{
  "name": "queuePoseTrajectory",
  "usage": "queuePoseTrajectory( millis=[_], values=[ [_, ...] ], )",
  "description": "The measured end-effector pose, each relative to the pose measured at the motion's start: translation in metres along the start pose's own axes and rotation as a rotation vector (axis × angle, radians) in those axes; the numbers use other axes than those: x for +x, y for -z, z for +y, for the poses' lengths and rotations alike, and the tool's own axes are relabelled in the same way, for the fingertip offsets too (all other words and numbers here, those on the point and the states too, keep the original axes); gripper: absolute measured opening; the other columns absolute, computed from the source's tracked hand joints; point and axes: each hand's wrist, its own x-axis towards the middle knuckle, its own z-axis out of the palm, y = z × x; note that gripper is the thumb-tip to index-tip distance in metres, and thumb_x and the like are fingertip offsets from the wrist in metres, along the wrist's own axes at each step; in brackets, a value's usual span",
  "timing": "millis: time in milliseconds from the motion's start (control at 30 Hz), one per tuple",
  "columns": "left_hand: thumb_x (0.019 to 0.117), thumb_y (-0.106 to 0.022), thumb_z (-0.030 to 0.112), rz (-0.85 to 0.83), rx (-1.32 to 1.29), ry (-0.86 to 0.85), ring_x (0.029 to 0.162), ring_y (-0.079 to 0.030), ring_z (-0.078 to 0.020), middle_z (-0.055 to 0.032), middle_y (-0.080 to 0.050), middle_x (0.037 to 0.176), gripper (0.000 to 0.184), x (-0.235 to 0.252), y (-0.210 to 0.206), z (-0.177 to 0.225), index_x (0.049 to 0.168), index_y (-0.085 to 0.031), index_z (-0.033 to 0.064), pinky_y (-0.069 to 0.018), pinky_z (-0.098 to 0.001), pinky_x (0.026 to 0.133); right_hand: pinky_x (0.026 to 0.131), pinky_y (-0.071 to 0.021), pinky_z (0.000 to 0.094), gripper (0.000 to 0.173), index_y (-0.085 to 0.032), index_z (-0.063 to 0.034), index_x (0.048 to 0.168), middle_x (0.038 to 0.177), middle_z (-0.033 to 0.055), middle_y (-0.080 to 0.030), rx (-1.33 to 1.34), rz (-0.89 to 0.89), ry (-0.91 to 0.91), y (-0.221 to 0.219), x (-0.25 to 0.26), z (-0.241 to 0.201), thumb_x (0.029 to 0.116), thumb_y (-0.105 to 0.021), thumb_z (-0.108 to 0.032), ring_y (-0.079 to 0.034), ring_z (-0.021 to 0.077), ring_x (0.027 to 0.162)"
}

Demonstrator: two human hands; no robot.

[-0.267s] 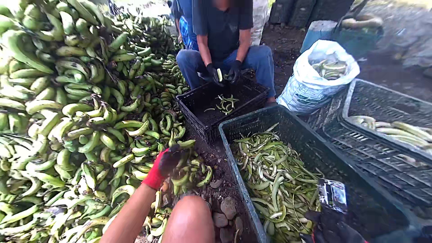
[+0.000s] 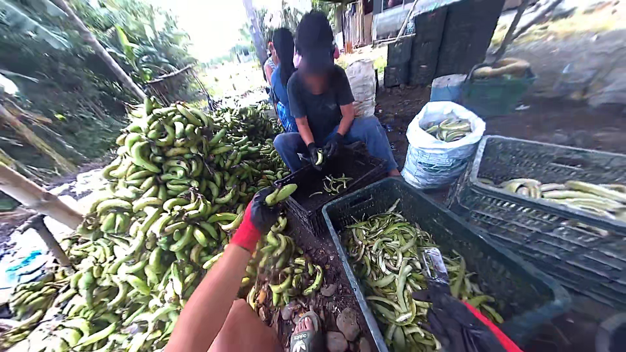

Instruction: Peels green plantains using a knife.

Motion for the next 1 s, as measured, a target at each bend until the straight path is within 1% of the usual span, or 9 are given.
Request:
queuePoseTrajectory(
  millis=[67, 200, 267, 333, 400, 500, 600, 900, 1000],
  values=[
    [0.1096, -0.033, 0.019, 0.040, -0.229, 0.127, 0.067, -0.064, -0.0144, -0.0071, -0.067, 0.084, 0.030, -0.008, -0.026, -0.009, 0.112, -0.058, 0.0045, -0.0563, -0.0291, 0.060, 0.051, -0.0499, 0.0210, 0.042, -0.065, -0.0143, 0.125, 0.066, -0.0094, -0.056, -0.076, -0.051, 0.092, -0.001, 0.006, 0.011, 0.1044, -0.049, -0.048, -0.053, 0.0031, 0.051],
    [0.1056, -0.031, 0.014, -0.041, -0.624, -0.004, 0.074, -0.069, -0.0185, -0.0088, -0.070, 0.085, 0.028, -0.046, -0.100, -0.019, 0.104, -0.058, 0.0068, -0.0607, -0.0356, 0.067, 0.054, -0.0511, 0.0227, 0.050, -0.062, -0.0115, 0.129, 0.074, -0.0058, -0.060, -0.366, -0.031, 0.074, -0.009, 0.011, 0.004, 0.1002, -0.057, -0.053, -0.056, 0.0047, 0.057],
    [0.1074, -0.032, 0.016, -0.042, -0.655, 0.026, 0.078, -0.071, -0.0200, -0.0099, -0.070, 0.091, 0.025, -0.066, -0.129, -0.017, 0.111, -0.056, 0.0066, -0.0618, -0.0376, 0.069, 0.071, -0.0539, 0.0237, 0.055, -0.058, -0.0105, 0.136, 0.093, -0.0034, -0.066, -0.625, 0.056, 0.094, -0.028, 0.011, -0.008, 0.1013, -0.053, -0.053, -0.060, 0.0021, 0.075],
    [0.1100, -0.031, 0.019, 0.027, -0.600, 0.123, 0.076, -0.069, -0.0189, -0.0100, -0.069, 0.090, 0.028, -0.075, -0.148, -0.030, 0.117, -0.054, 0.0049, -0.0607, -0.0360, 0.065, 0.098, -0.0537, 0.0317, 0.065, -0.052, -0.0038, 0.146, 0.123, 0.0082, -0.070, -0.849, 0.115, 0.187, -0.049, 0.016, -0.007, 0.1028, -0.051, -0.052, -0.067, 0.0087, 0.108],
    [0.1123, -0.029, 0.025, 0.125, -0.495, 0.215, 0.062, -0.064, -0.0134, -0.0063, -0.064, 0.079, 0.032, -0.081, -0.164, -0.055, 0.114, -0.053, 0.0057, -0.0563, -0.0288, 0.054, 0.108, -0.0491, 0.0455, 0.059, -0.051, -0.0022, 0.148, 0.129, 0.0168, -0.068, -1.092, 0.147, 0.217, -0.062, 0.027, 0.000, 0.1036, -0.052, -0.042, -0.066, 0.0250, 0.120],
    [0.1127, -0.026, 0.023, 0.102, -0.425, 0.267, 0.073, -0.063, -0.0119, -0.0073, -0.061, 0.089, 0.035, -0.089, -0.182, -0.088, 0.122, -0.053, 0.0011, -0.0560, -0.0288, 0.067, 0.121, -0.0297, 0.0575, 0.056, -0.049, -0.0108, 0.153, 0.140, 0.0190, -0.063, -1.381, 0.156, 0.099, -0.069, 0.044, 0.001, 0.1031, -0.054, -0.034, -0.056, 0.0363, 0.135],
    [0.1121, -0.028, 0.023, 0.039, -0.501, 0.374, 0.075, -0.065, -0.0131, -0.0083, -0.064, 0.090, 0.035, -0.098, -0.199, -0.100, 0.121, -0.054, 0.0019, -0.0578, -0.0306, 0.068, 0.123, -0.0200, 0.0626, 0.057, -0.044, -0.0188, 0.157, 0.141, 0.0195, -0.061, -1.484, 0.145, -0.004, -0.070, 0.049, -0.004, 0.1040, -0.051, -0.037, -0.052, 0.0386, 0.137],
    [0.1121, -0.033, 0.030, -0.010, -0.522, 0.508, 0.071, -0.064, -0.0165, -0.0098, -0.063, 0.088, 0.036, -0.104, -0.209, -0.103, 0.125, -0.053, 0.0031, -0.0570, -0.0333, 0.064, 0.123, -0.0252, 0.0556, 0.056, -0.052, -0.0120, 0.149, 0.135, 0.0165, -0.065, -1.512, 0.143, -0.085, -0.074, 0.054, -0.005, 0.1039, -0.049, -0.045, -0.057, 0.0323, 0.133],
    [0.1126, -0.033, 0.028, 0.015, -0.401, 0.425, 0.079, -0.065, -0.0144, -0.0102, -0.065, 0.096, 0.038, -0.106, -0.207, -0.100, 0.129, -0.054, 0.0011, -0.0574, -0.0319, 0.071, 0.122, -0.0276, 0.0549, 0.056, -0.055, -0.0099, 0.147, 0.134, 0.0170, -0.066, -1.505, 0.139, -0.042, -0.078, 0.055, -0.005, 0.1029, -0.051, -0.044, -0.057, 0.0335, 0.132]
  ],
)
